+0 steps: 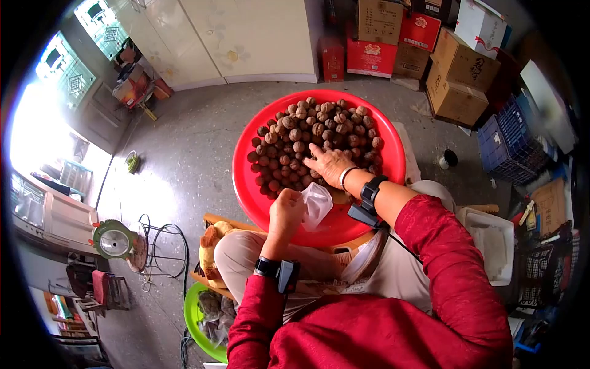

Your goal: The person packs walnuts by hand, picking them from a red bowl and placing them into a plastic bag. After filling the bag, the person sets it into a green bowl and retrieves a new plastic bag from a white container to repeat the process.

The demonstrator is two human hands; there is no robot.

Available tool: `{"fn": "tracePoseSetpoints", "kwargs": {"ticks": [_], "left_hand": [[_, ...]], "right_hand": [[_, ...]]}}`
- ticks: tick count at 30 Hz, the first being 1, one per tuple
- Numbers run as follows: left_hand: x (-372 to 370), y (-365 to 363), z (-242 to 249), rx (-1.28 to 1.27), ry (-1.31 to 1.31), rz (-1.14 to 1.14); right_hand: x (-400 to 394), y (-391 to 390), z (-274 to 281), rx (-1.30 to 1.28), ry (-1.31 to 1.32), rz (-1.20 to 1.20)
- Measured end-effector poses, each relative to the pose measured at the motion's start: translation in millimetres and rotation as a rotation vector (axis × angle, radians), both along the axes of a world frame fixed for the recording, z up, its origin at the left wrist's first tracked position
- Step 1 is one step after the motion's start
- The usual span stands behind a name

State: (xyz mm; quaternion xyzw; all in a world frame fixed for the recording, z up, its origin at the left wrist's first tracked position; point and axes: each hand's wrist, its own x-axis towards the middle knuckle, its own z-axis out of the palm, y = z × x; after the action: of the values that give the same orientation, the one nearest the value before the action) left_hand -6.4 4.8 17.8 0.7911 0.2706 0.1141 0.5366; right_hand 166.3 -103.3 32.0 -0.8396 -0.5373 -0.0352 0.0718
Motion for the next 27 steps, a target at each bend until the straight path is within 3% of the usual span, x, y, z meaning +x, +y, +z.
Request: {"fn": "tracePoseSetpoints", "kwargs": {"ticks": [5, 13, 14, 15, 17, 18, 21, 22, 23, 26, 27], "left_hand": [[-0.3, -1.0, 3.7, 0.029, 0.004, -0.018], [-1.7, -5.0, 13.8, 0.007, 0.001, 0.01], [-2.2, -5.1, 13.3, 0.017, -0.026, 0.007], [-2.5, -4.9, 12.9, 0.027, -0.054, 0.005], [-2.3, -4.2, 12.6, 0.043, -0.068, 0.009], [-2.3, -3.8, 12.0, 0.059, -0.08, 0.007], [-0.7, -2.6, 7.0, 0.053, -0.08, 0.024], [-0.4, -2.4, 8.3, 0.05, -0.08, 0.029], [-0.4, -1.5, 10.4, 0.028, -0.037, 0.025], [-0.3, 0.1, 7.8, 0.046, -0.019, 0.024], [-0.1, -0.2, 8.0, 0.089, -0.045, 0.018]], "right_hand": [[11.7, 13.3, -31.4, 0.147, -0.139, 0.119], [27.0, 34.8, -44.9, 0.008, -0.014, -0.044], [31.3, 32.2, -49.4, 0.226, 0.036, -0.024], [32.0, 33.3, -40.9, 0.225, 0.035, -0.019], [34.3, 38.2, -21.4, 0.105, -0.174, -0.026], [41.4, 33.9, -30.6, 0.645, 0.039, 0.097], [17.4, 17.6, 16.5, 0.652, 0.473, -0.148], [14.6, 11.3, 28.1, 0.565, 0.646, -0.144], [9.7, 6.6, 38.9, 0.561, 0.646, -0.14], [-7.7, -6.9, 61.4, 0.534, 1.372, -0.091], [-12.8, -10.8, 67.0, 0.531, 1.373, -0.09]]}}
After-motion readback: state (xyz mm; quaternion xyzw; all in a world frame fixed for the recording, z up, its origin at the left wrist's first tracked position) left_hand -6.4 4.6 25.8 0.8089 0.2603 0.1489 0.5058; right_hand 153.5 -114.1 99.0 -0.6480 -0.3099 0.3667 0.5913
